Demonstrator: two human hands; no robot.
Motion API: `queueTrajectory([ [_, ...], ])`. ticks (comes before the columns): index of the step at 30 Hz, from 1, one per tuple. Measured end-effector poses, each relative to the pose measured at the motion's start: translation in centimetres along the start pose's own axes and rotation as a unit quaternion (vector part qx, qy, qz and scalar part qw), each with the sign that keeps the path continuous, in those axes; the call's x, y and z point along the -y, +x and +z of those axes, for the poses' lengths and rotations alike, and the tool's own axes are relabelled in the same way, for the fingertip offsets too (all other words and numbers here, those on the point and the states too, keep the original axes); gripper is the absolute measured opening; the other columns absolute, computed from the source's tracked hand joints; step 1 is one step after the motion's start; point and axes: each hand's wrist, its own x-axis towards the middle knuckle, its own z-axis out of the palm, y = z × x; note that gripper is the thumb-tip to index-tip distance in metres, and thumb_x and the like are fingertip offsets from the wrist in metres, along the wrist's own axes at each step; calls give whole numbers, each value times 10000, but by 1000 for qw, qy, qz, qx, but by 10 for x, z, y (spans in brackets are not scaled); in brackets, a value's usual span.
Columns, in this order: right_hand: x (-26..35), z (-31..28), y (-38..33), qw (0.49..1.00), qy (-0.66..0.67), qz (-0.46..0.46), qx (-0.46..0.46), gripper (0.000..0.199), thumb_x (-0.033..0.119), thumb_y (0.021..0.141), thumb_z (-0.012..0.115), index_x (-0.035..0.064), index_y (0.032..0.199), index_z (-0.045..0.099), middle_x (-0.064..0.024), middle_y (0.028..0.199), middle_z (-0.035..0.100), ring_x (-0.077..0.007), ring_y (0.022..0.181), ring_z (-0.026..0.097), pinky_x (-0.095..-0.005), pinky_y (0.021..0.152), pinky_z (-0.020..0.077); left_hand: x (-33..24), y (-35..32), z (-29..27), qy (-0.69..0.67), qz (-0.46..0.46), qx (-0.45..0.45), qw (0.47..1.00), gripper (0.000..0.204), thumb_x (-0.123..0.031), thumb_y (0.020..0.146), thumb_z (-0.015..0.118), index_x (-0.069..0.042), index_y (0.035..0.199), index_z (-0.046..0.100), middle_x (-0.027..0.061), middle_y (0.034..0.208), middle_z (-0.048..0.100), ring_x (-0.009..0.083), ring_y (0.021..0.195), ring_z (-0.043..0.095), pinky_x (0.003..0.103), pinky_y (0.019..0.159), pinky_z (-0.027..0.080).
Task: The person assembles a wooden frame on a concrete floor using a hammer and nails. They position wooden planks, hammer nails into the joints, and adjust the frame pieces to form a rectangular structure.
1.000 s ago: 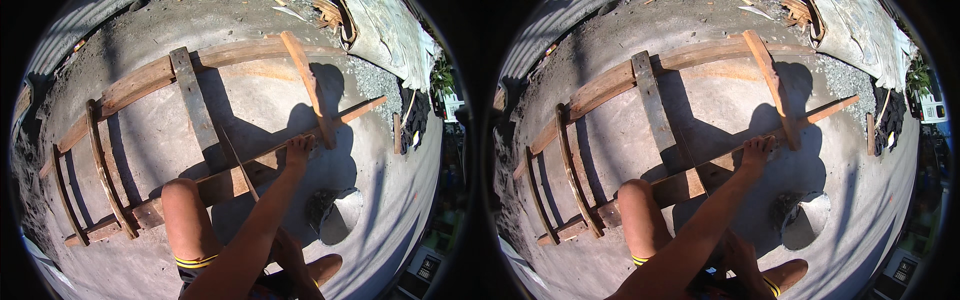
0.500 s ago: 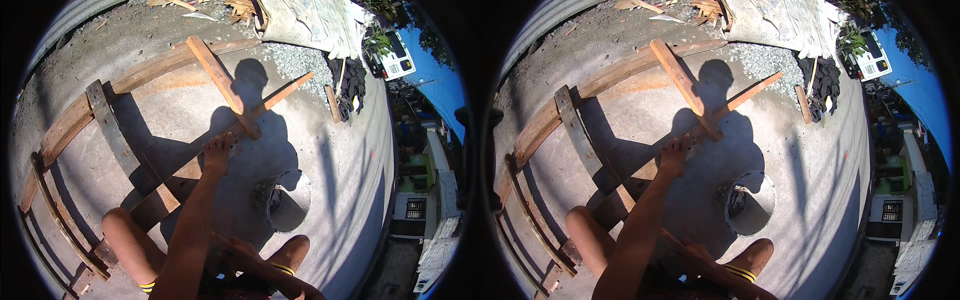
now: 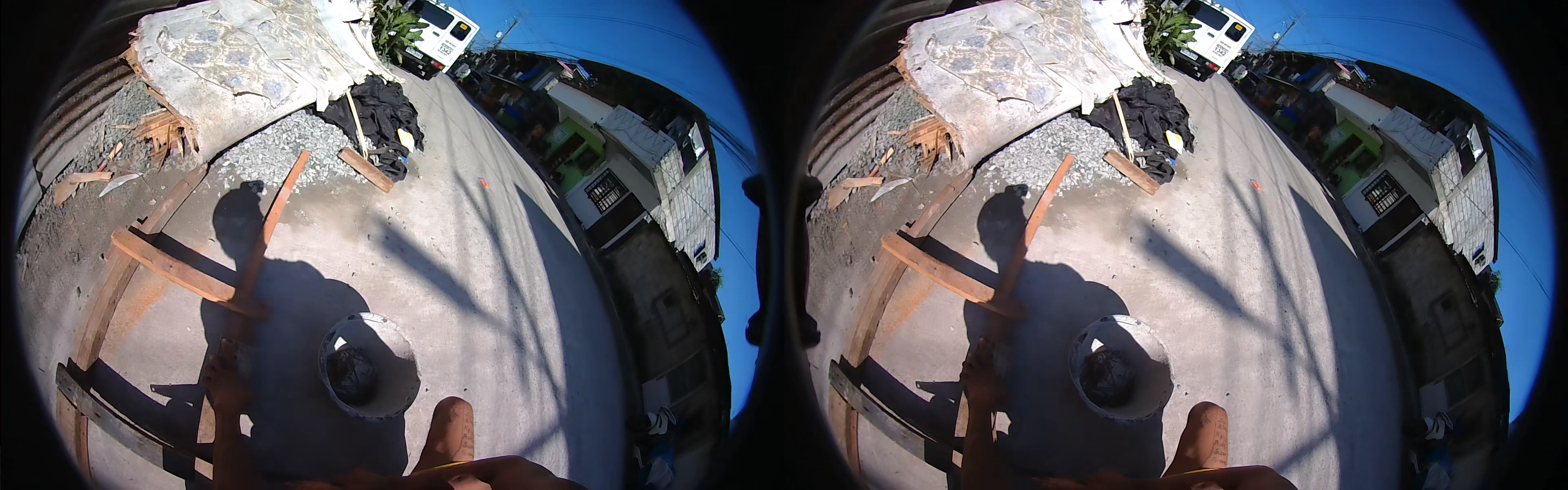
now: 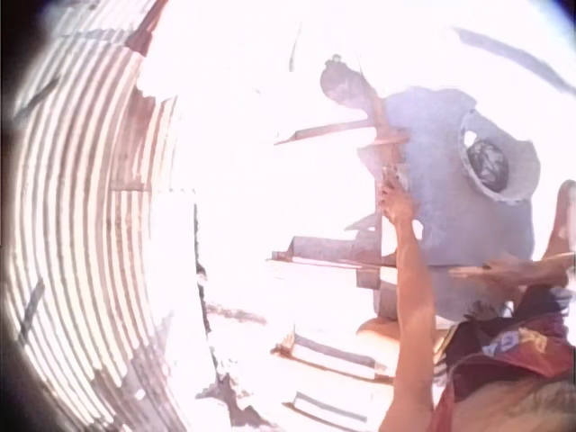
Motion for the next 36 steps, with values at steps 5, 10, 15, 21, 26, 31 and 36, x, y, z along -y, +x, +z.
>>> queueTrajectory([
  [5,16,-13,-16,1000,0,-31,-6,588,168,945,553,145,1498,355,-196,1086,545,-340,819,645,-438,654,558,-1,-2,-24,-24,13,36,999,1225,-237,611,800,-158,1596,77,284,1434,382,467,1254,464,578,998,403],
  [10,5,-13,20,999,4,-50,-5,593,168,940,554,131,1497,355,-197,1112,544,-343,845,647,-436,664,559,2,5,2,-22,11,5,1000,1210,-219,615,794,-178,1597,88,281,1374,439,480,1221,481,598,1002,397],
  [15,0,-14,11,1000,6,-25,5,598,169,935,556,117,1496,355,-199,1139,544,-345,870,649,-434,674,561,7,5,15,16,50,-63,997,1124,-232,679,757,-171,1598,113,240,1257,498,426,1070,542,588,880,462],
  [21,47,-44,-55,996,-30,-89,-10,605,170,929,557,101,1496,355,-201,1171,543,-348,900,651,-432,686,563,6,5,20,79,72,-115,988,960,-246,790,679,-133,1593,166,223,1120,544,369,936,584,523,766,485],
  [26,16,34,27,958,-54,-257,-117,612,171,924,559,87,1495,356,-202,1197,543,-350,925,653,-430,697,565,11,8,31,27,68,-209,975,783,-230,865,611,-195,1566,264,210,1124,560,351,939,620,493,763,494],
  [31,52,23,-16,986,-108,6,127,707,238,876,646,110,1508,357,-155,1355,559,-311,956,654,-416,762,557,3,-1,31,-2,12,-228,974,730,-265,863,625,-206,1528,332,204,1207,522,382,1110,535,549,846,442],
  [36,103,-36,-86,990,-140,17,-22,427,-16,854,623,27,1278,594,-213,988,687,-361,769,681,-393,683,560,-13,-5,32,-8,-22,-188,982,729,-246,899,575,-281,1560,270,238,1291,466,368,1104,492,561,913,391],
])
